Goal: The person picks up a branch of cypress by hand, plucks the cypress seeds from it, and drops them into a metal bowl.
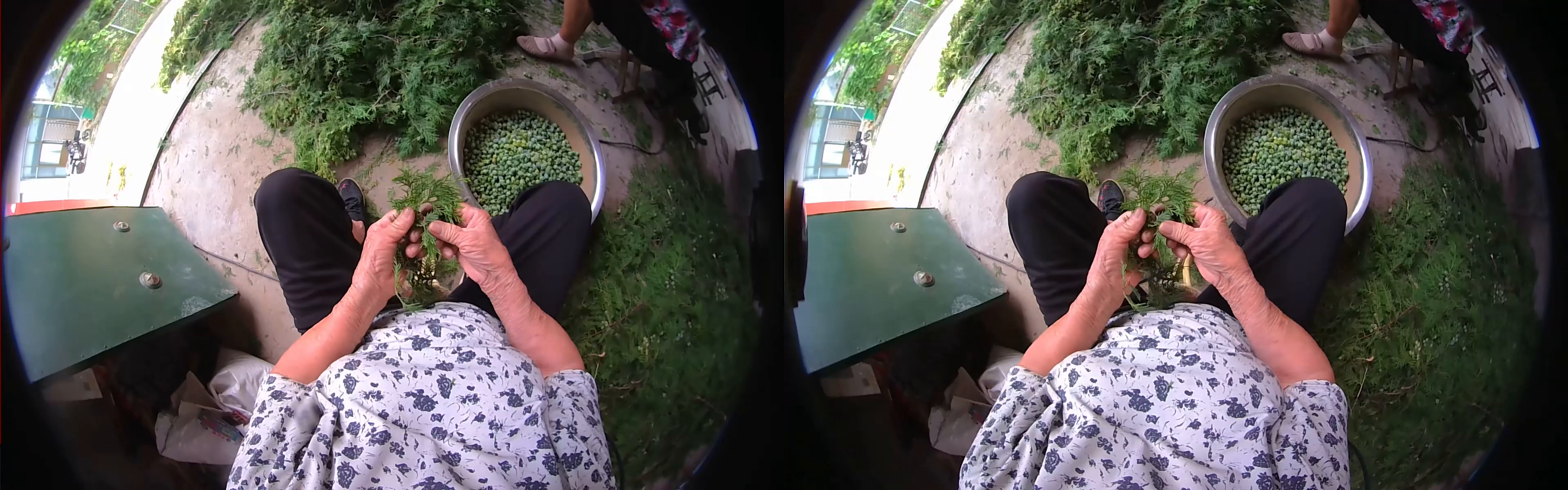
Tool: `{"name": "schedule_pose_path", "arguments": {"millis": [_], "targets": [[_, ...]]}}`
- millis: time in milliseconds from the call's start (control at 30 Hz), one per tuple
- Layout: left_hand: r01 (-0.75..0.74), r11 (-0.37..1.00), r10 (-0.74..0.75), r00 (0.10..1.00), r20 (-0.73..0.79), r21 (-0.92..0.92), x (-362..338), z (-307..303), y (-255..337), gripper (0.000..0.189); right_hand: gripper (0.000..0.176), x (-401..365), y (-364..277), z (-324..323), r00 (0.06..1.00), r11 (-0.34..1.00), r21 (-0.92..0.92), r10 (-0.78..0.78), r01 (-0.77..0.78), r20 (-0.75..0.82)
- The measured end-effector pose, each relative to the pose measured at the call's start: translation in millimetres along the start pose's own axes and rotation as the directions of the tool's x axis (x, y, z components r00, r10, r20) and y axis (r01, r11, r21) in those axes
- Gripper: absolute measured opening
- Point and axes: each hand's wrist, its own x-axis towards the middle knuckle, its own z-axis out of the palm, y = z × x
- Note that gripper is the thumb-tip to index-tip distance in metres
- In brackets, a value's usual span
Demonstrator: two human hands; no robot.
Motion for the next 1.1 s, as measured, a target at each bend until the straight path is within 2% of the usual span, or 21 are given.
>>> {"name": "schedule_pose_path", "arguments": {"millis": [67,133,200,233,300,333,400,433,500,533,600,633,733,800,833,867,933,967,1000,1033,1100], "targets": [[-0.106,0.990,0.100,0.993,0.059,0.095,3.4,-5.7,-4.5,0.020,0.020,0.5,-2.5,-0.3,0.999,0.998,-0.048,-0.040,0.040,-0.009],[-0.093,0.990,0.091,0.996,0.022,0.107,-2.0,0.2,-2.0,0.017,0.019,1.5,-2.4,-1.6,0.997,0.992,-0.096,-0.081,0.079,-0.017],[-0.129,0.982,0.129,0.992,0.006,0.140,-0.8,-3.0,-5.0,0.014,0.018,3.2,1.0,-6.4,0.987,0.928,-0.343,-0.160,0.146,-0.011],[-0.135,0.981,0.137,0.991,0.001,0.140,-0.7,-2.0,-4.3,0.016,0.018,2.9,0.8,-6.3,0.987,0.927,-0.345,-0.160,0.146,-0.012],[-0.142,0.977,0.143,0.990,0.007,0.157,-2.8,0.7,-1.9,0.017,0.016,1.6,-1.8,-2.9,0.990,0.870,-0.480,-0.140,0.113,-0.021],[-0.150,0.973,0.150,0.989,0.012,0.174,-3.4,0.9,-0.9,0.018,0.016,0.8,-4.3,0.8,0.990,0.870,-0.481,-0.140,0.113,-0.020],[-0.139,0.983,0.134,0.990,0.047,0.122,-3.1,-2.4,0.6,0.018,0.016,-0.3,-8.3,8.1,0.996,0.999,-0.016,0.032,-0.033,-0.078],[-0.123,0.990,0.117,0.990,0.083,0.071,-2.9,-3.5,1.3,0.018,0.016,0.2,-7.2,6.0,0.997,0.999,-0.016,0.031,-0.033,-0.077],[-0.121,0.992,0.117,0.989,0.093,0.042,-2.5,-2.6,4.5,0.017,0.016,1.5,-7.8,-0.6,0.997,0.971,0.228,0.063,-0.071,0.044],[-0.117,0.993,0.115,0.988,0.102,0.014,-2.2,-2.6,5.9,0.016,0.016,1.2,-13.0,-2.8,0.997,0.971,0.227,0.064,-0.072,0.046],[-0.125,0.991,0.129,0.984,0.124,-0.037,6.2,-11.4,4.4,0.021,0.017,0.9,-31.9,-7.8,0.995,0.997,0.029,-0.068,0.070,-0.067],[-0.096,0.983,0.118,0.983,0.141,-0.157,8.0,-15.1,8.5,0.020,0.017,2.6,-41.8,-14.3,0.985,0.988,-0.080,-0.141,0.133,-0.103],[-0.059,0.915,0.155,0.964,0.213,-0.398,15.7,-31.4,15.9,0.024,0.022,1.2,-73.9,-40.8,0.911,0.808,-0.533,-0.383,0.252,-0.150],[-0.036,0.874,0.198,0.937,0.288,-0.485,16.0,-36.1,21.8,0.021,0.024,5.3,-93.1,-65.7,0.835,0.602,-0.770,-0.521,0.213,-0.177],[-0.036,0.873,0.199,0.937,0.288,-0.486,16.2,-36.1,24.5,0.021,0.024,4.3,-102.8,-76.2,0.785,0.399,-0.907,-0.602,0.137,-0.146],[-0.028,0.854,0.213,0.930,0.301,-0.519,15.6,-35.6,26.9,0.019,0.024,4.1,-113.4,-83.5,0.751,0.267,-0.961,-0.649,0.073,-0.123],[-0.020,0.834,0.230,0.921,0.313,-0.552,13.6,-34.7,30.9,0.017,0.025,6.4,-126.2,-108.4,0.731,0.104,-0.993,-0.673,-0.060,-0.115],[-0.027,0.824,0.239,0.922,0.305,-0.566,12.8,-34.4,32.6,0.016,0.025,6.7,-129.1,-120.0,0.731,0.102,-0.993,-0.673,-0.059,-0.113],[-0.033,0.813,0.249,0.922,0.297,-0.581,11.6,-33.5,34.2,0.015,0.025,6.9,-131.3,-126.3,0.693,0.032,-0.991,-0.712,-0.133,-0.116],[-0.057,0.834,0.232,0.939,0.255,-0.549,9.1,-30.1,37.5,0.027,0.025,9.0,-133.3,-130.8,0.652,-0.036,-0.978,-0.751,-0.207,-0.110],[-0.033,0.818,0.247,0.921,0.300,-0.575,11.7,-35.8,36.5,0.020,0.024,9.8,-134.8,-132.8,0.649,-0.044,-0.973,-0.752,-0.226,-0.117]]}}
